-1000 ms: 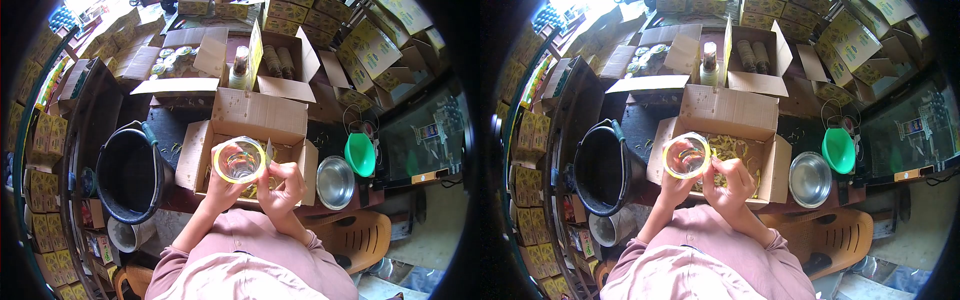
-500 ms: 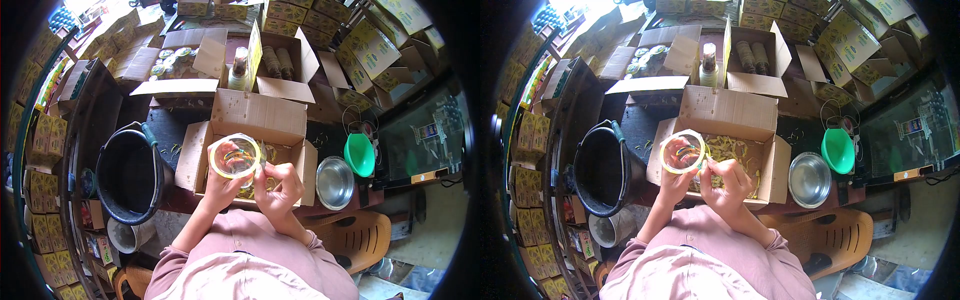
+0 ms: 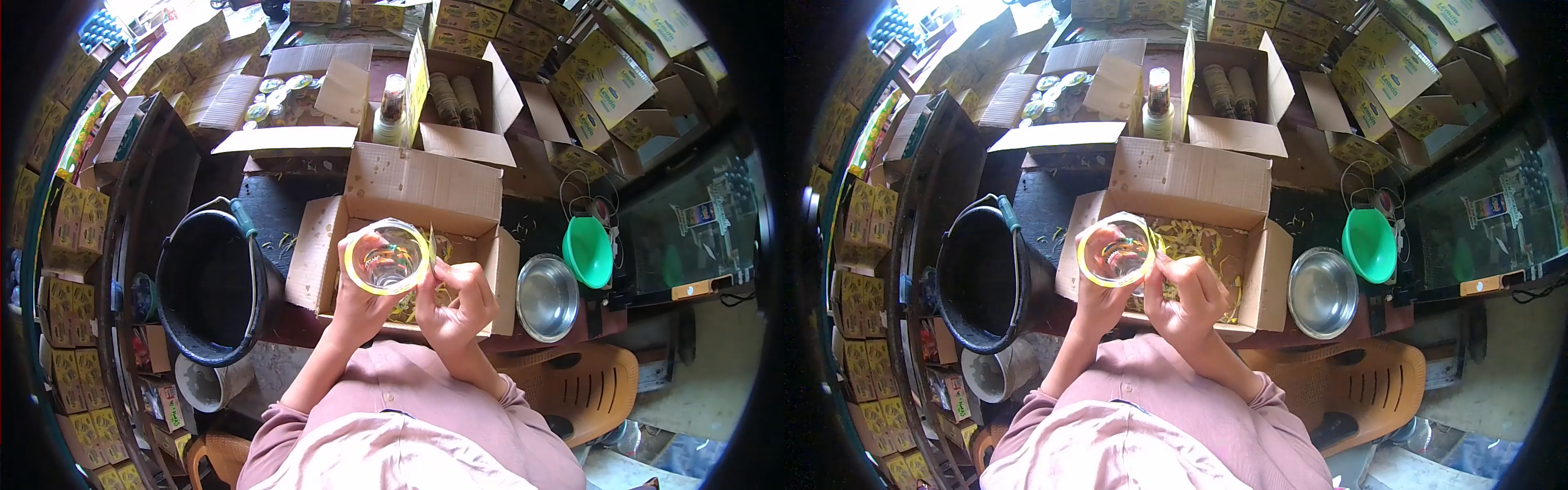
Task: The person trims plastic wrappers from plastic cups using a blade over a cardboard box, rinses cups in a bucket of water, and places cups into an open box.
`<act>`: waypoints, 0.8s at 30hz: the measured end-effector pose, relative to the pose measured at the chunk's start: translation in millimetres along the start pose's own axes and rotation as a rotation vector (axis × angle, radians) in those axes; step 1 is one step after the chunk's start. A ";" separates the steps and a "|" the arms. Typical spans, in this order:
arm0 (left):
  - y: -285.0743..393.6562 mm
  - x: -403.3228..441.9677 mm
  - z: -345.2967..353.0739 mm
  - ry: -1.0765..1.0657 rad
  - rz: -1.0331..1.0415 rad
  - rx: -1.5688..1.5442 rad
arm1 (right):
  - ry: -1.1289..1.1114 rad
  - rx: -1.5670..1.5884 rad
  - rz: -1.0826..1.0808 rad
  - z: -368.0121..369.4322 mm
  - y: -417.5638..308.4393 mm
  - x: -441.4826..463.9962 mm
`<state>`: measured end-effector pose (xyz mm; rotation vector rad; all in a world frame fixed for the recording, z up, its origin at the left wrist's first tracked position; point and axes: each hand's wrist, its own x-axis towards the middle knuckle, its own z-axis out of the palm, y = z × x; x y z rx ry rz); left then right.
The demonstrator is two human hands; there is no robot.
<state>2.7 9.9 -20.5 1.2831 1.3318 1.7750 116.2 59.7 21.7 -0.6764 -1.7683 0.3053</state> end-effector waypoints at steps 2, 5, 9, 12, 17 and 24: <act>0.1 -1.6 -0.4 -0.015 0.022 0.049 | -0.004 -0.005 0.004 -1.1 1.7 1.6; 0.9 -4.3 0.2 -0.033 0.039 0.078 | 0.001 0.038 0.025 -2.1 2.5 4.8; -1.0 -2.6 -0.1 -0.027 0.018 0.067 | -0.003 0.040 0.091 -4.4 1.6 4.1; -0.6 -2.1 0.0 -0.025 0.020 0.026 | -0.008 0.045 0.094 -7.1 -0.1 1.0; -0.1 -1.0 -1.2 -0.023 0.014 -0.009 | -0.044 0.046 0.095 -9.7 -4.5 -1.6; -3.2 -4.7 -2.3 -0.048 0.001 0.017 | -0.031 0.050 0.085 -9.4 -1.6 -1.2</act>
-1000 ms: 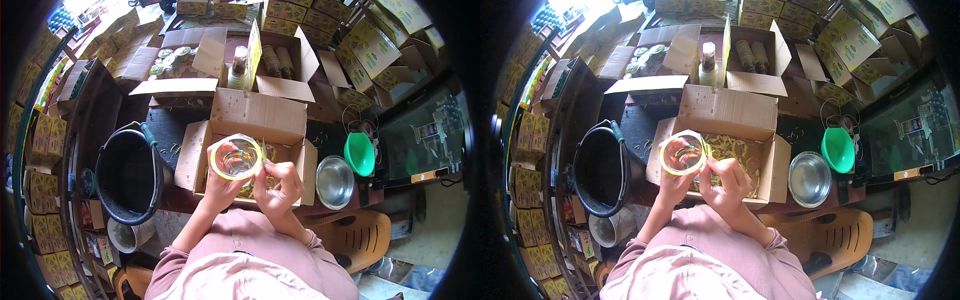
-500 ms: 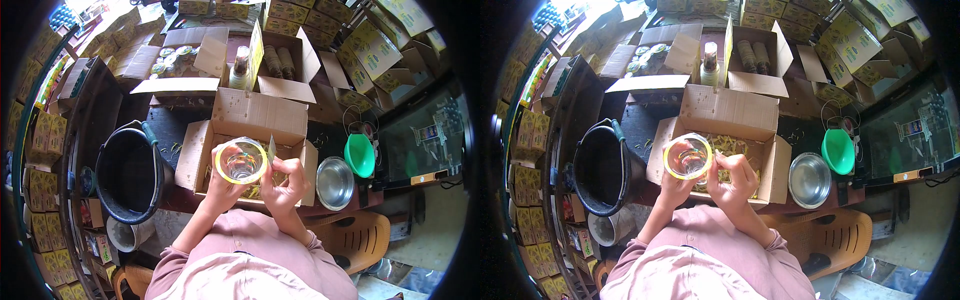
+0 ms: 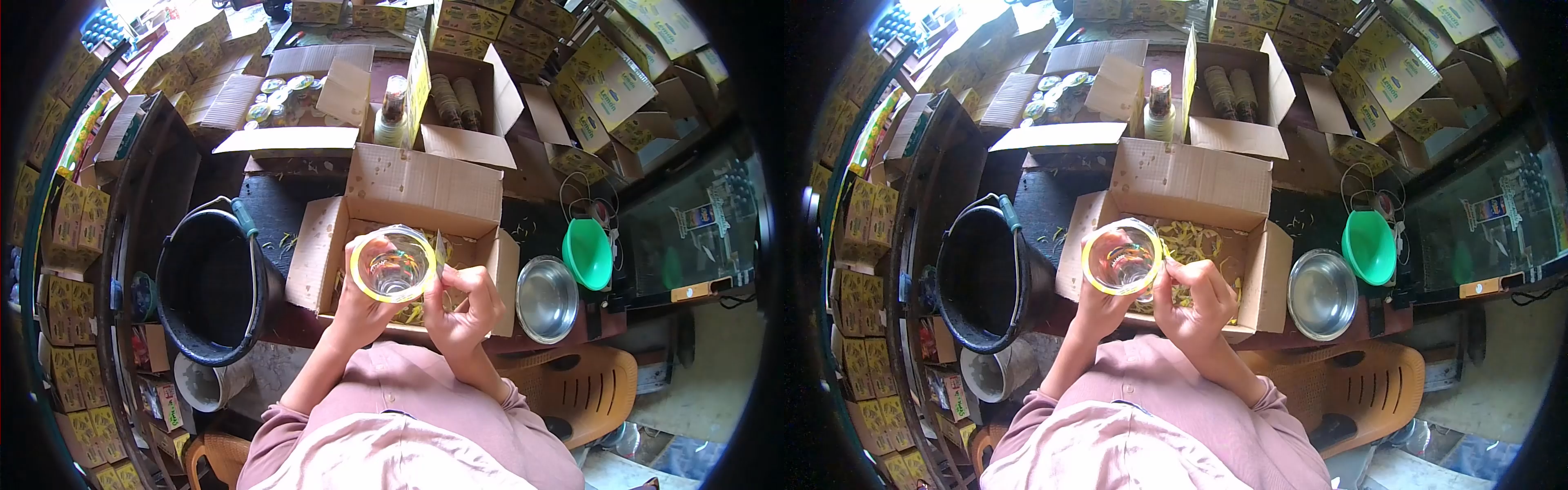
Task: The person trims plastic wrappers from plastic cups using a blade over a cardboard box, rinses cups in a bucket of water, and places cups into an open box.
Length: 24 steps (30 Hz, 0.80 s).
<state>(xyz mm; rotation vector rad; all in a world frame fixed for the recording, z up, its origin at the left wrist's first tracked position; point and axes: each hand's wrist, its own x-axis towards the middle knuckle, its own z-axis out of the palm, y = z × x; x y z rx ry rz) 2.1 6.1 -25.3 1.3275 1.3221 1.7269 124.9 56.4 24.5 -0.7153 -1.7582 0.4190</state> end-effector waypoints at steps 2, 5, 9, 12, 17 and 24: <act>2.1 -0.3 -0.4 -0.004 -0.003 0.018 | 0.018 0.018 -0.033 1.6 3.4 -0.2; 6.2 -1.2 -1.2 -0.064 0.029 0.059 | 0.030 0.009 -0.044 1.5 6.0 2.7; 5.3 -1.4 0.2 -0.068 0.008 -0.028 | 0.014 0.069 0.017 -0.5 7.0 2.2; 4.5 2.9 0.9 -0.076 0.006 -0.080 | 0.025 0.088 0.035 0.0 9.4 0.8; 4.5 6.2 2.7 -0.065 0.009 -0.115 | 0.006 0.044 0.059 -4.8 3.9 -2.6; 11.4 6.6 8.7 -0.046 0.057 -0.054 | -0.010 0.023 -0.010 -4.0 3.6 -2.3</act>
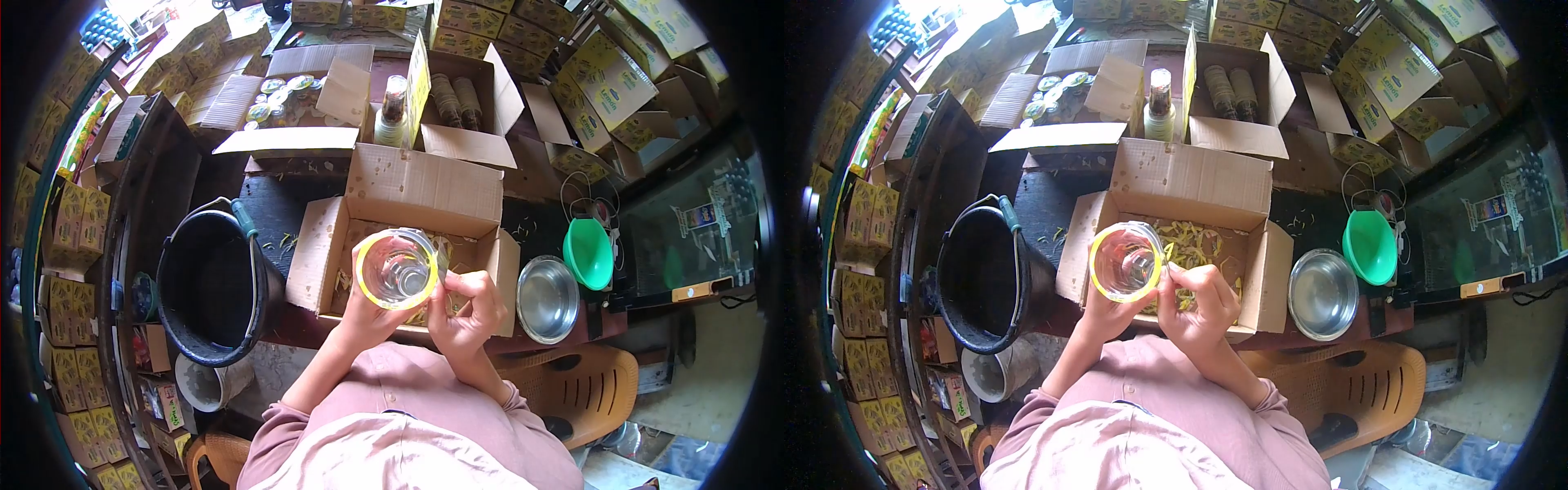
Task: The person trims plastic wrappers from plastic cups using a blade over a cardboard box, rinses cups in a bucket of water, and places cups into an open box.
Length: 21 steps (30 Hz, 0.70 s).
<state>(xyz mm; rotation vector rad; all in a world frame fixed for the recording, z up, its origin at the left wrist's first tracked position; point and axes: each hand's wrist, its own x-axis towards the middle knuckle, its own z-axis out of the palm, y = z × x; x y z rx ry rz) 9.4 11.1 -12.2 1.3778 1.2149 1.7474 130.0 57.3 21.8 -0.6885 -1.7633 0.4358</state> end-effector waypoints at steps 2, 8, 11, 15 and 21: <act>-4.8 -2.1 -1.0 0.016 -0.021 -0.021 | 0.000 0.002 0.030 -1.5 -2.0 -2.1; -1.9 -1.7 -2.1 0.006 -0.032 0.004 | -0.002 0.010 0.014 -2.8 -2.9 -4.2; -3.8 -0.8 -1.0 0.004 0.005 -0.016 | -0.004 0.009 0.012 -2.7 -4.2 -4.2; -3.8 -1.7 0.3 0.001 0.012 -0.032 | 0.005 0.014 -0.013 -2.4 -3.3 -4.4; -4.3 -3.6 0.9 -0.001 -0.045 -0.133 | 0.024 0.021 0.025 -2.9 -4.8 -7.3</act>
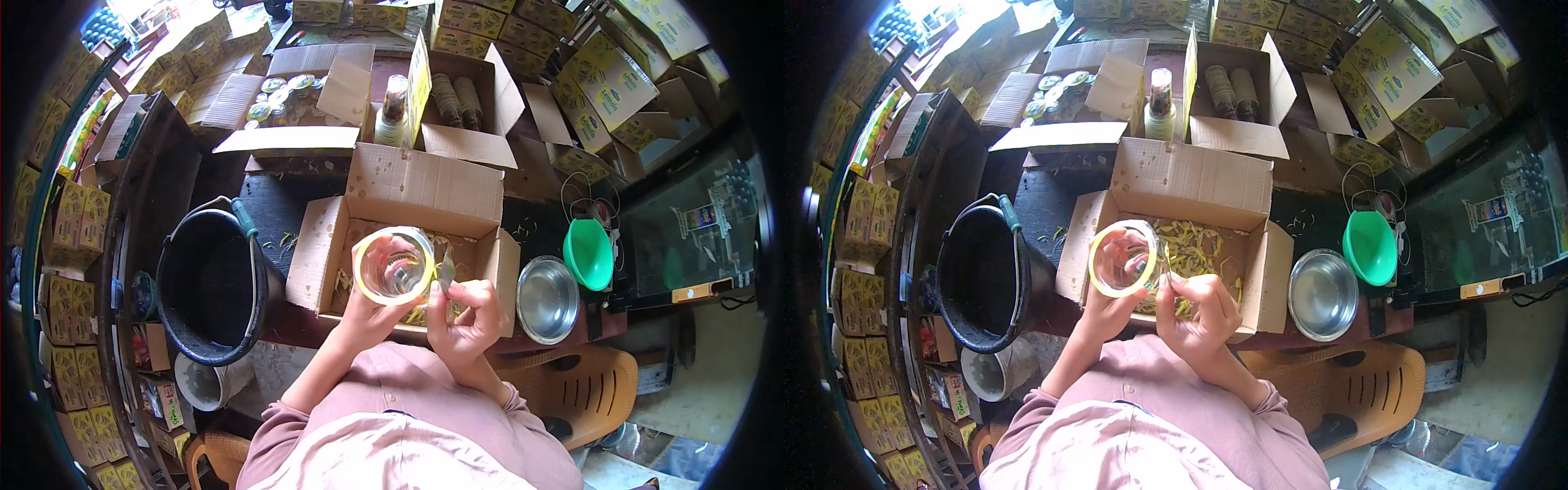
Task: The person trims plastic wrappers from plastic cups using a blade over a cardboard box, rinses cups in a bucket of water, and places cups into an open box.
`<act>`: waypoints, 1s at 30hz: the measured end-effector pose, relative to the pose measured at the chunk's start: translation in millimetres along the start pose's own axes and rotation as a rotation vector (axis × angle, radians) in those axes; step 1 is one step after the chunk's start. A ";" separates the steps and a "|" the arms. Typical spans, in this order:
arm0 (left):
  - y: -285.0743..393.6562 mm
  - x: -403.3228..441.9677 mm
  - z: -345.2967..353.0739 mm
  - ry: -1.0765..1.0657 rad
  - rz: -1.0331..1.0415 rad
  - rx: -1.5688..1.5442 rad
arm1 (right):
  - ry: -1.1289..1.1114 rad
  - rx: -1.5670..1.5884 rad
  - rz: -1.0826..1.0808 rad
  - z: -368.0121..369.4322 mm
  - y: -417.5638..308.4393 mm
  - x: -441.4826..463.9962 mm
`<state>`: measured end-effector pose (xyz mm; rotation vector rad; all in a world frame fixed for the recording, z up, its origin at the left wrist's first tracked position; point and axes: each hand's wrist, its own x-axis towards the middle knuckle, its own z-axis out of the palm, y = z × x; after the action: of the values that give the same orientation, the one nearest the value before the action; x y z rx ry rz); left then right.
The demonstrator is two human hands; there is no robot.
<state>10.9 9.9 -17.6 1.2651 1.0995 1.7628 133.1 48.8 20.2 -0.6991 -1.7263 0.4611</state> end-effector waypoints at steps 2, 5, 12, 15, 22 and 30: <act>-1.1 -0.2 0.3 0.023 -0.052 -0.092 | 0.016 0.015 -0.002 1.4 0.7 1.0; -1.2 0.3 0.4 0.023 -0.061 -0.127 | 0.005 0.011 -0.010 2.4 -2.5 5.1; -1.3 -1.1 -0.3 0.022 -0.049 -0.050 | -0.017 0.028 -0.019 5.7 -2.2 4.6; -2.0 -2.5 -0.6 0.020 -0.030 -0.038 | -0.012 0.019 -0.031 5.9 -1.4 4.1; -3.3 -1.4 -4.6 0.016 0.023 -0.060 | -0.035 -0.013 -0.038 5.6 -2.9 5.5; 5.5 0.2 -4.5 0.021 0.078 0.072 | -0.019 -0.039 -0.059 6.4 -2.3 8.3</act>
<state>6.2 6.9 -13.2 1.3522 1.1482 1.8126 125.1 52.9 26.0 -0.6715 -1.7725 0.3951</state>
